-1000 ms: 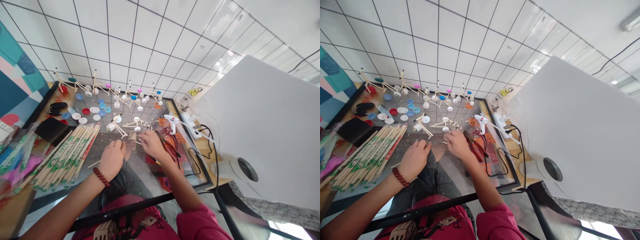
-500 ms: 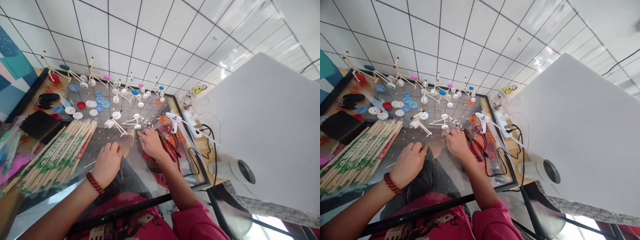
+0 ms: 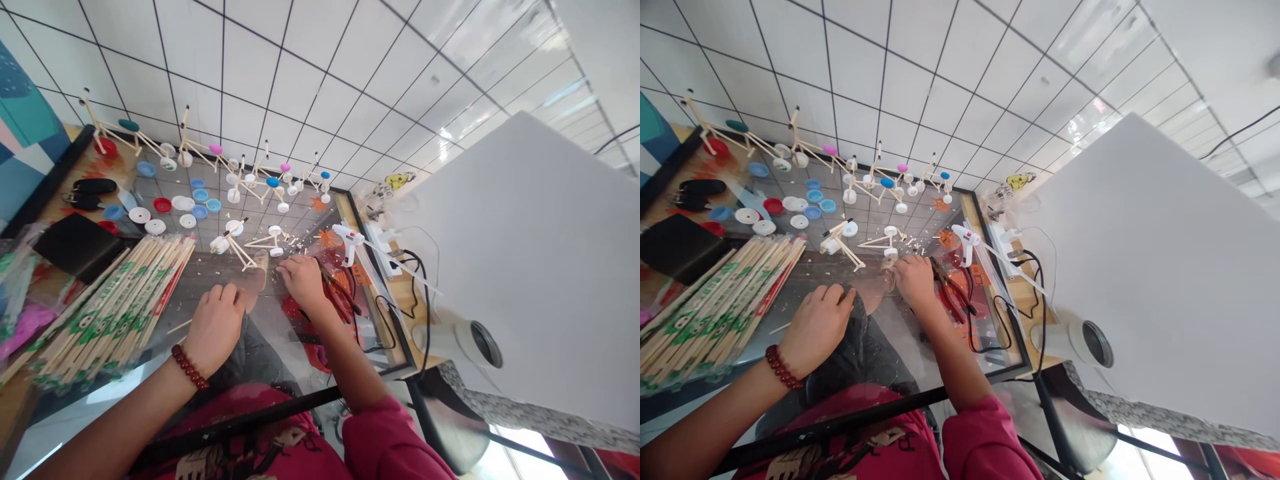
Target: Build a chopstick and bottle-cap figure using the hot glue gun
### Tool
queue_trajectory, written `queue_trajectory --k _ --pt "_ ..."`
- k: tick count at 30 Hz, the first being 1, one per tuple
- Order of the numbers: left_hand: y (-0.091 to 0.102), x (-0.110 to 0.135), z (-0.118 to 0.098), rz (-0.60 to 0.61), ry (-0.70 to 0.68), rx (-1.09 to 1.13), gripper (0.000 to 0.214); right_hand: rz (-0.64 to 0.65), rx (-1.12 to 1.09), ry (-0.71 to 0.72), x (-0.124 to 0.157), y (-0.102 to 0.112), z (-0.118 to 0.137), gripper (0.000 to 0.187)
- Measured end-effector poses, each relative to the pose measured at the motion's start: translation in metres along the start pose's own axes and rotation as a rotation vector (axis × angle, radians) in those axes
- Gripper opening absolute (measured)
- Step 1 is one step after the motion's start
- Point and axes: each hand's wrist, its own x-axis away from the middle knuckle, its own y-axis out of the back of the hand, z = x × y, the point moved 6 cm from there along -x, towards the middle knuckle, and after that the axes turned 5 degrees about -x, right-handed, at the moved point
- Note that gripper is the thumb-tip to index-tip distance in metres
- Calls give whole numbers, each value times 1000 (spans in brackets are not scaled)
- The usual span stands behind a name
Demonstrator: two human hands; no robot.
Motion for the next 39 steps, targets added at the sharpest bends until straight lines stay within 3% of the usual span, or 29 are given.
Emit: queue_trajectory --k 8,11,14,20,23,28,31,35,39 --pt "-2 2 -1 0 8 -8 46 -51 76 -220 -13 6 -10 22" --pt "-3 1 -1 -9 4 -5 45 2 -16 -184 -8 3 -9 20" --pt "-3 1 -1 -18 -7 -7 44 -33 -27 -123 -5 -1 -3 18" --pt "-2 2 -2 -14 -3 -8 45 -129 53 -246 -15 -2 -14 22" --pt "-2 1 -2 -8 -4 6 46 -50 -2 -185 -6 -2 -10 21" --pt "-3 0 -2 5 2 15 44 115 -16 23 38 -6 20 35" --pt "-4 0 -2 7 6 9 42 142 -84 139 59 1 28 37" --pt "-4 1 -2 -8 5 0 42 39 -137 32 62 14 8 34" --pt "-4 2 -2 -24 14 5 42 21 -160 19 58 5 10 21"
